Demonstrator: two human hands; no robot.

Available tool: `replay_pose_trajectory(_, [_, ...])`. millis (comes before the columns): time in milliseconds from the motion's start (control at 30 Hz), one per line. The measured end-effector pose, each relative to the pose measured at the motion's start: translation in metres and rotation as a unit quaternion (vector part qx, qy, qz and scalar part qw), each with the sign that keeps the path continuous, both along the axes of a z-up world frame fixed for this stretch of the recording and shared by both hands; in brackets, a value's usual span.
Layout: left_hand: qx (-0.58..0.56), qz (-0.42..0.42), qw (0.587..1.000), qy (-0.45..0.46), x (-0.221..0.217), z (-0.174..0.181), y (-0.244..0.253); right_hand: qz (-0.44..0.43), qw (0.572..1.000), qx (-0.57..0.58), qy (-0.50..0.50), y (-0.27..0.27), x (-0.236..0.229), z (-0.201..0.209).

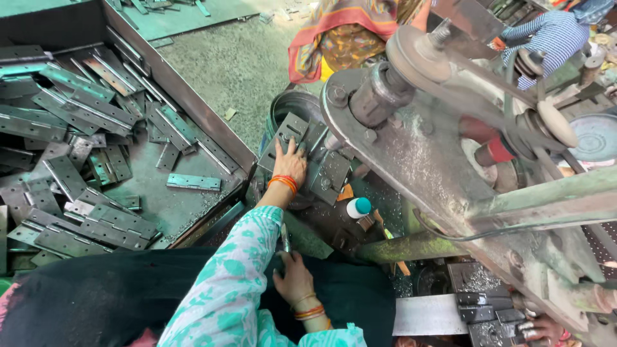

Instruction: The person repeatedly picks up metal plates from a bin, places them into a press machine, and operates the lever to punch holes. The processed plates are then dropped into a collection bin. The task is performed continuously throughout the clip.

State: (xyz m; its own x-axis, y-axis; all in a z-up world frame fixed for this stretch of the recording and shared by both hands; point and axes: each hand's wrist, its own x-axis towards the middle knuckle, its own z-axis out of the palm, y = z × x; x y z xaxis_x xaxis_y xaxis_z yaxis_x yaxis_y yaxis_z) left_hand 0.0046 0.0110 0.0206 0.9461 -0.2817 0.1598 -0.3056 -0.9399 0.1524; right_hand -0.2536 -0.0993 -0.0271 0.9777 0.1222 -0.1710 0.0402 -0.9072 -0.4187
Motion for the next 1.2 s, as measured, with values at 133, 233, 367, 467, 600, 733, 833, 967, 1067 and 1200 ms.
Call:
replay_pose_trajectory(133, [0.02, -0.019, 0.999, -0.022, -0.012, -0.004, -0.001, 0.005, 1.0, -0.02, 0.009, -0.008, 0.024, 0.043])
replay_pose_trajectory(233, [0.025, -0.041, 0.999, -0.018, -0.038, -0.006, 0.011, 0.008, 0.999, -0.041, 0.013, -0.002, 0.034, 0.065])
replay_pose_trajectory(367, [0.009, -0.056, 0.996, -0.071, -0.099, -0.022, 0.039, 0.013, 0.999, -0.035, 0.002, 0.007, 0.033, 0.08])
replay_pose_trajectory(467, [-0.005, -0.072, 0.991, -0.116, -0.128, -0.032, 0.055, 0.009, 0.999, -0.035, 0.021, 0.008, 0.029, 0.081])
replay_pose_trajectory(600, [0.007, -0.074, 0.985, -0.157, -0.128, -0.032, 0.058, 0.016, 0.999, -0.034, 0.006, 0.003, 0.03, 0.072])
replay_pose_trajectory(733, [-0.01, -0.081, 0.982, -0.17, -0.121, -0.019, 0.059, 0.049, 0.996, 0.04, -0.067, -0.008, 0.031, 0.062])
replay_pose_trajectory(833, [-0.083, -0.076, 0.97, -0.215, -0.126, -0.002, 0.063, 0.058, 0.985, 0.112, -0.116, -0.019, 0.044, 0.061])
replay_pose_trajectory(967, [-0.297, 0.018, 0.932, -0.207, -0.137, 0.008, 0.065, -0.089, 0.98, 0.154, -0.086, -0.037, 0.076, 0.058])
replay_pose_trajectory(1067, [-0.51, 0.132, 0.838, -0.147, -0.135, -0.005, 0.06, -0.139, 0.931, 0.319, -0.108, -0.047, 0.102, 0.046])
replay_pose_trajectory(1200, [-0.697, 0.114, 0.707, 0.019, -0.106, -0.038, 0.045, -0.197, 0.83, 0.52, -0.048, -0.065, 0.128, 0.031])
